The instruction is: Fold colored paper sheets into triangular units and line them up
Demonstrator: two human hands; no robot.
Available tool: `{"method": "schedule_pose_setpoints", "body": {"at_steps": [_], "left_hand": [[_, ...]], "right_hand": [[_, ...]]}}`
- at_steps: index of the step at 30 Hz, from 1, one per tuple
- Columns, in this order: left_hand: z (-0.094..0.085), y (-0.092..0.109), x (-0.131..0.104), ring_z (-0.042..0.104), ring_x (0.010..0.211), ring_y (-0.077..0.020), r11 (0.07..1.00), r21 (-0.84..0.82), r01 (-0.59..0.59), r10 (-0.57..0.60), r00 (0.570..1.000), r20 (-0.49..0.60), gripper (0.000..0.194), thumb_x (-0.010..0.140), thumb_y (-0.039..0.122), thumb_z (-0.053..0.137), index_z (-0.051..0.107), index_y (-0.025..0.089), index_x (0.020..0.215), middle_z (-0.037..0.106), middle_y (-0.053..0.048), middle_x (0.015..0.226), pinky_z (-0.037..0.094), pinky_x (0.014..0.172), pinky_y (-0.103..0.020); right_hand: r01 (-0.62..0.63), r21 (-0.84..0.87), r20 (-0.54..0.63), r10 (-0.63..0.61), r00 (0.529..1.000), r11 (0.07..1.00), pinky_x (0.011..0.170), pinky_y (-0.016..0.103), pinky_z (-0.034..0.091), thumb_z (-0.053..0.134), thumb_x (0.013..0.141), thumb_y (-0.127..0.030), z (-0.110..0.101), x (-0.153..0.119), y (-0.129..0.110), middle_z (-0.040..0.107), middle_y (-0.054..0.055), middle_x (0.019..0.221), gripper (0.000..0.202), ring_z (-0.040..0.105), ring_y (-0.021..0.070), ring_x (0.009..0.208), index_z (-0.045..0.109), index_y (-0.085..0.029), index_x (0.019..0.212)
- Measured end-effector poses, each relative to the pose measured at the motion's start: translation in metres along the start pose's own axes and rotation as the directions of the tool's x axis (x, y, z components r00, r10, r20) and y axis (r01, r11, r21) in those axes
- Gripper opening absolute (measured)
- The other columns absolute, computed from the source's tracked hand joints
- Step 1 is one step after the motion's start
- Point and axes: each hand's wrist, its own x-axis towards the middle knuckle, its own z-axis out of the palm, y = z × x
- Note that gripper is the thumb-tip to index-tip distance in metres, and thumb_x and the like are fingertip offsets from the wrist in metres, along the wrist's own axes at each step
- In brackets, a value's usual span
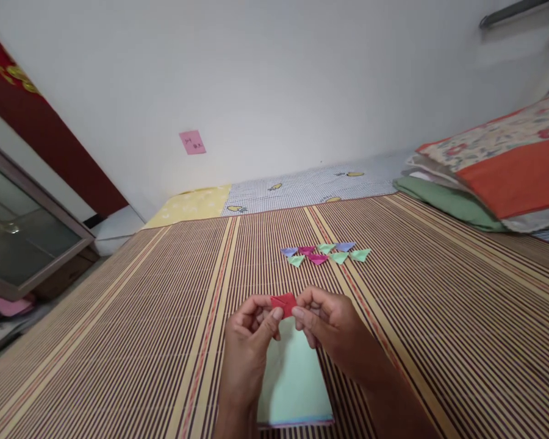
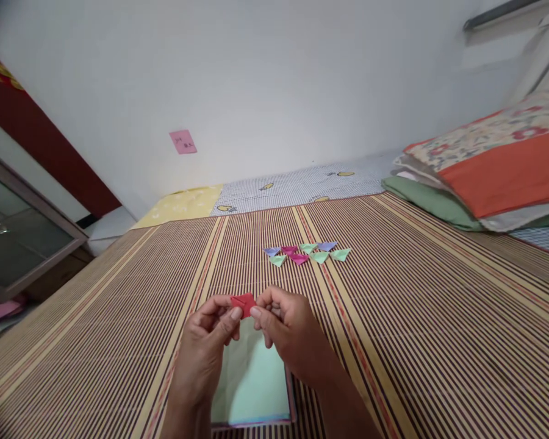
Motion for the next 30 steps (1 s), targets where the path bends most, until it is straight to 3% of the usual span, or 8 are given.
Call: {"method": "schedule_pose_setpoints", "body": {"at_steps": [4,10,14,17,20,23,25,30], "left_hand": [[0.0,0.002,0.0,0.051,0.057,-0.0091,0.998,0.056,0.012,-0.017,0.996,0.091,0.019,0.079,0.03,0.083,0.073,0.017,0.087,0.065,0.001,0.071,0.043,0.054,-0.019],[0.001,0.002,-0.003,0.055,0.052,-0.0107,0.994,0.108,0.008,-0.017,0.996,0.084,0.016,0.08,0.03,0.082,0.072,0.017,0.079,0.061,0.002,0.061,0.042,0.051,-0.02],[0.001,0.009,-0.005,0.064,0.072,-0.0146,0.945,0.272,-0.183,0.196,0.98,-0.022,0.019,0.081,0.029,0.081,0.078,0.023,0.099,0.069,-0.005,0.1,0.053,0.067,-0.025],[-0.003,0.016,-0.009,0.062,0.069,-0.0148,0.858,0.443,-0.259,0.318,0.946,-0.063,0.02,0.084,0.03,0.078,0.079,0.026,0.104,0.067,-0.003,0.086,0.053,0.066,-0.024],[-0.004,0.019,-0.014,0.062,0.06,-0.0144,0.913,0.365,-0.181,0.209,0.977,-0.039,0.025,0.088,0.035,0.074,0.078,0.027,0.112,0.066,-0.001,0.073,0.054,0.059,-0.023],[-0.004,0.02,-0.015,0.071,0.074,-0.0185,0.969,0.224,-0.104,0.099,0.995,0.033,0.025,0.088,0.036,0.075,0.08,0.025,0.109,0.076,-0.007,0.095,0.06,0.071,-0.028],[-0.004,0.019,-0.014,0.074,0.082,-0.0209,0.976,0.197,-0.093,0.089,0.996,0.026,0.021,0.086,0.035,0.077,0.082,0.024,0.103,0.079,-0.009,0.102,0.061,0.078,-0.03],[-0.01,0.016,-0.008,0.075,0.079,-0.0202,0.984,0.138,-0.117,0.118,0.993,0.0,0.021,0.085,0.032,0.079,0.082,0.023,0.103,0.08,-0.007,0.086,0.062,0.075,-0.028]], "right_hand": [[0.021,-0.156,0.029,-0.017,0.999,0.987,0.047,0.021,0.033,0.06,0.096,-0.029,-0.003,-0.001,-0.002,0.049,-0.008,0.057,0.02,0.044,0.0087,0.049,0.057,-0.019,0.079],[0.073,-0.181,0.059,-0.063,0.996,0.981,0.051,0.022,0.037,0.061,0.096,-0.03,-0.004,-0.003,-0.008,0.053,-0.006,0.06,0.015,0.051,0.0107,0.054,0.064,-0.019,0.087],[0.236,-0.332,-0.012,-0.255,0.967,0.913,0.058,0.025,0.043,0.058,0.096,-0.021,-0.001,-0.003,-0.009,0.062,-0.002,0.072,0.013,0.059,0.0141,0.064,0.067,-0.021,0.088],[0.38,-0.468,-0.046,-0.451,0.891,0.798,0.065,0.027,0.047,0.055,0.096,-0.014,0.001,-0.001,-0.006,0.067,0.002,0.082,0.017,0.065,0.0173,0.075,0.069,-0.021,0.091],[0.459,-0.545,-0.053,-0.575,0.817,0.702,0.067,0.027,0.05,0.053,0.097,-0.01,0.005,0.0,-0.003,0.068,0.003,0.084,0.019,0.066,0.0177,0.078,0.068,-0.021,0.094],[0.494,-0.554,-0.071,-0.63,0.774,0.67,0.07,0.026,0.052,0.054,0.097,-0.007,0.01,0.0,-0.003,0.069,0.003,0.086,0.021,0.068,0.0166,0.079,0.068,-0.022,0.098],[0.502,-0.52,-0.098,-0.632,0.769,0.691,0.071,0.026,0.053,0.055,0.097,-0.007,0.014,-0.001,-0.004,0.069,0.002,0.087,0.02,0.069,0.0163,0.081,0.068,-0.023,0.097],[0.505,-0.42,-0.135,-0.603,0.786,0.754,0.075,0.025,0.054,0.059,0.095,-0.008,0.019,-0.001,0.0,0.07,0.0,0.089,0.019,0.07,0.0157,0.084,0.068,-0.025,0.097]]}}
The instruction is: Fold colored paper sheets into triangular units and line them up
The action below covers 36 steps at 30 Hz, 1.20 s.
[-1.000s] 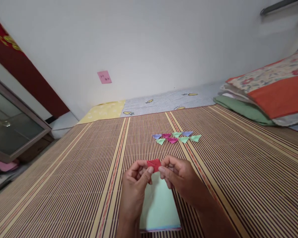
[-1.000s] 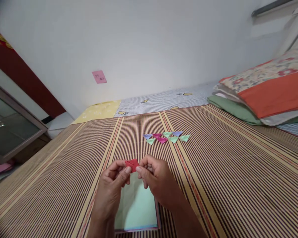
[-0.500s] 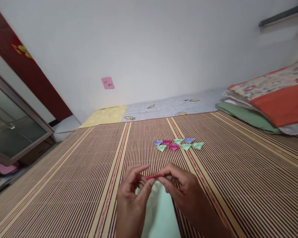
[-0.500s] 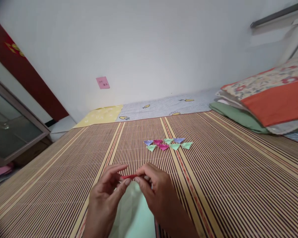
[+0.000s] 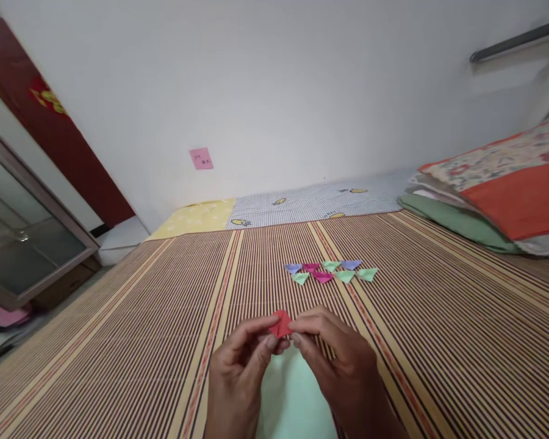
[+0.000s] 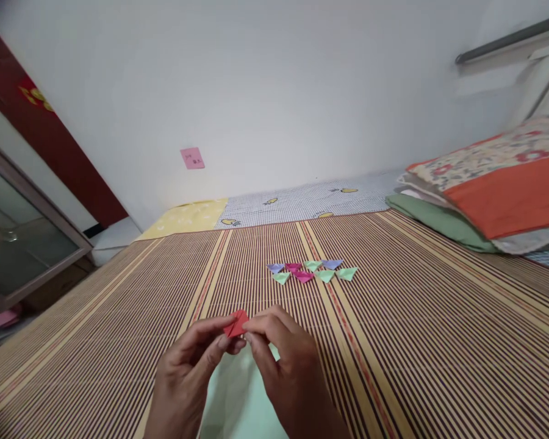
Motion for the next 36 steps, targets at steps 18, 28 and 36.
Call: {"method": "schedule_pose_setpoints", "body": {"at_steps": [18,28,36], "left_hand": [[-0.007,-0.008,0.003,0.071,0.068,-0.0156,0.99,-0.134,-0.046,0.041,0.998,-0.039,0.013,0.077,0.026,0.086,0.079,0.019,0.085,0.075,-0.004,0.075,0.059,0.065,-0.022],[0.0,-0.003,0.0,0.069,0.067,-0.0153,0.988,-0.149,-0.039,0.027,0.996,-0.085,0.013,0.072,0.025,0.089,0.078,0.018,0.075,0.073,-0.003,0.073,0.057,0.065,-0.022],[0.003,-0.001,-0.002,0.067,0.07,-0.0155,0.998,-0.019,-0.058,0.056,0.993,-0.101,0.013,0.084,0.031,0.08,0.075,0.019,0.08,0.072,-0.003,0.074,0.055,0.066,-0.023]], "right_hand": [[-0.19,0.238,0.069,0.179,0.981,0.953,0.071,0.025,0.053,0.069,0.092,-0.014,0.008,-0.001,-0.003,0.071,0.001,0.093,0.012,0.068,0.0155,0.083,0.073,-0.025,0.096],[-0.191,0.243,0.049,0.185,0.982,0.951,0.074,0.027,0.054,0.059,0.099,-0.02,0.016,-0.001,-0.006,0.066,0.002,0.087,0.016,0.068,0.0171,0.084,0.067,-0.022,0.085],[-0.282,0.286,-0.027,0.302,0.953,0.916,0.076,0.029,0.055,0.059,0.096,-0.02,0.029,-0.005,-0.009,0.068,0.004,0.09,0.012,0.068,0.019,0.087,0.062,-0.021,0.085]]}}
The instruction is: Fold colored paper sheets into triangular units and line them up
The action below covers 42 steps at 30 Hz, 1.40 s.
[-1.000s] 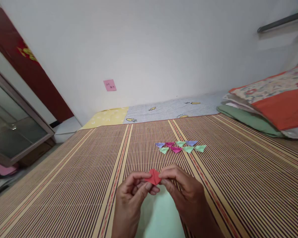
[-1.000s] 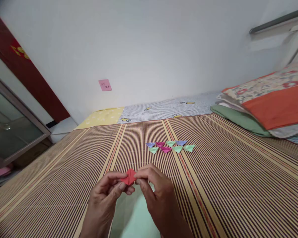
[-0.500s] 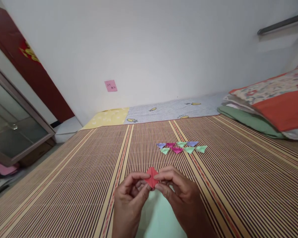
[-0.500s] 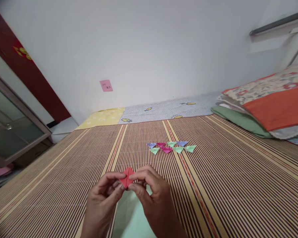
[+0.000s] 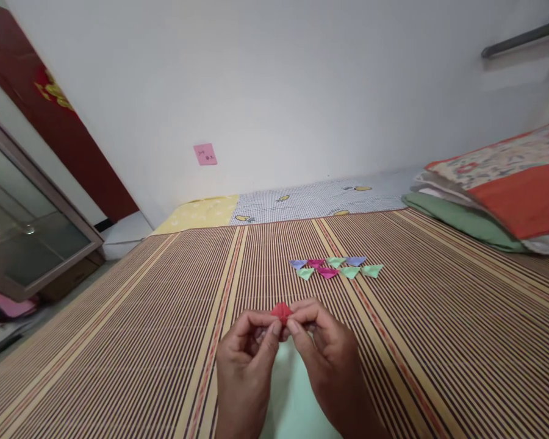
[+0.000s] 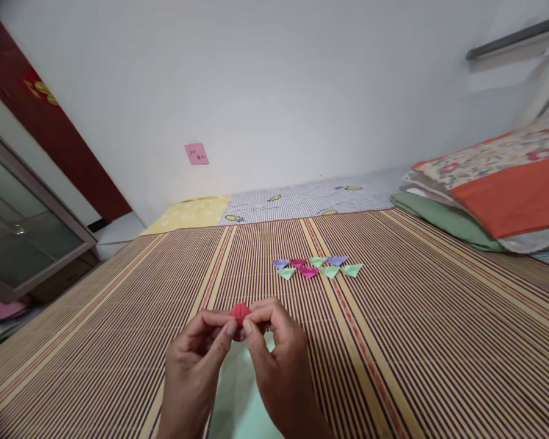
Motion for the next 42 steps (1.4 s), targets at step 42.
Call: {"method": "schedule_pose_setpoints", "body": {"at_steps": [42], "left_hand": [[-0.012,0.0,0.004,0.07,0.075,-0.0147,0.993,-0.059,-0.099,0.101,0.995,0.023,0.01,0.082,0.023,0.081,0.077,0.021,0.091,0.074,-0.003,0.087,0.058,0.071,-0.022]], "right_hand": [[-0.162,0.254,-0.088,0.19,0.978,0.954,0.059,0.019,0.055,0.076,0.086,-0.029,0.007,0.005,-0.006,0.067,-0.001,0.069,0.014,0.064,0.0116,0.063,0.067,-0.02,0.083]]}}
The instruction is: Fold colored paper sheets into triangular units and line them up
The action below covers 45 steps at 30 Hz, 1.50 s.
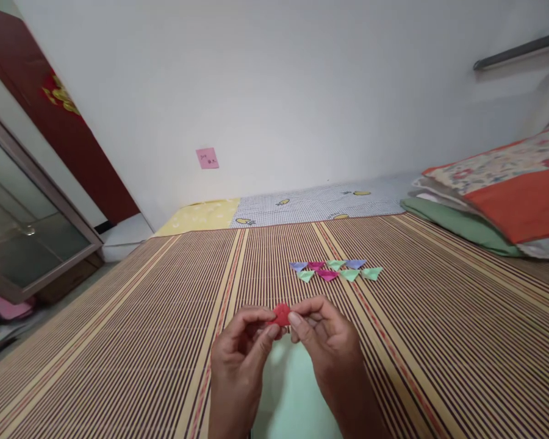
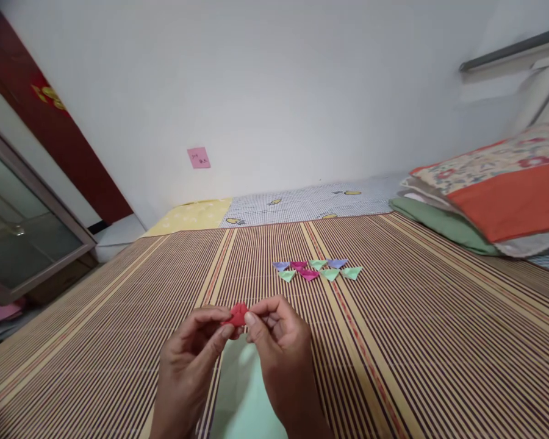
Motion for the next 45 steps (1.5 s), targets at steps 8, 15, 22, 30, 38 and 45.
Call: {"method": "schedule_pose_setpoints", "body": {"at_steps": [8,15,22,30,38,45], "left_hand": [[-0.006,-0.005,0.003,0.071,0.074,-0.0171,1.0,0.023,0.019,-0.017,0.997,-0.07,0.01,0.082,0.026,0.082,0.079,0.019,0.088,0.075,-0.004,0.084,0.061,0.068,-0.024],[-0.002,-0.004,0.001,0.07,0.074,-0.0148,0.991,0.093,-0.098,0.104,0.993,-0.062,0.006,0.087,0.022,0.077,0.077,0.02,0.081,0.074,-0.003,0.084,0.059,0.07,-0.022],[0.003,-0.004,-0.002,0.07,0.071,-0.0157,0.991,0.112,-0.079,0.088,0.993,-0.079,0.01,0.087,0.024,0.076,0.074,0.019,0.078,0.073,-0.003,0.079,0.058,0.067,-0.023],[0.005,-0.005,0.002,0.068,0.07,-0.0147,0.999,0.027,0.041,-0.039,0.997,-0.064,0.014,0.081,0.026,0.082,0.073,0.017,0.077,0.073,-0.003,0.078,0.056,0.067,-0.023],[-0.002,-0.011,0.004,0.06,0.066,-0.0105,0.969,-0.059,0.239,-0.232,0.966,0.114,0.017,0.087,0.032,0.078,0.072,0.017,0.09,0.068,0.0,0.074,0.047,0.059,-0.019],[-0.001,-0.006,0.002,0.057,0.061,-0.0111,0.988,-0.022,0.15,-0.149,0.988,0.038,0.022,0.086,0.031,0.078,0.068,0.017,0.074,0.064,0.001,0.066,0.046,0.059,-0.02]], "right_hand": [[0.028,-0.077,0.172,-0.014,0.985,0.997,0.079,0.029,0.062,0.073,0.09,-0.026,-0.001,-0.004,-0.006,0.077,0.003,0.091,0.008,0.075,0.0181,0.084,0.072,-0.023,0.098],[0.219,-0.203,0.153,-0.19,0.97,0.954,0.079,0.029,0.058,0.066,0.092,-0.016,-0.001,-0.005,0.0,0.073,0.003,0.09,0.007,0.072,0.0183,0.088,0.07,-0.021,0.089],[0.038,-0.039,0.087,-0.034,0.996,0.999,0.071,0.028,0.056,0.066,0.087,-0.017,0.006,-0.007,-0.001,0.069,0.001,0.079,0.008,0.069,0.0168,0.075,0.067,-0.019,0.08],[-0.08,0.056,0.01,0.08,0.997,0.995,0.062,0.024,0.055,0.073,0.079,-0.02,0.009,-0.001,-0.002,0.067,0.0,0.068,0.01,0.067,0.0152,0.066,0.064,-0.019,0.074],[-0.097,0.043,0.041,0.095,0.995,0.994,0.061,0.023,0.054,0.072,0.083,-0.023,0.001,-0.002,0.0,0.066,-0.002,0.068,0.012,0.065,0.0138,0.065,0.062,-0.02,0.077],[-0.075,-0.097,0.112,0.086,0.99,0.992,0.07,0.026,0.055,0.071,0.087,-0.026,-0.001,-0.002,-0.003,0.07,0.001,0.082,0.01,0.067,0.0167,0.077,0.066,-0.019,0.093]]}}
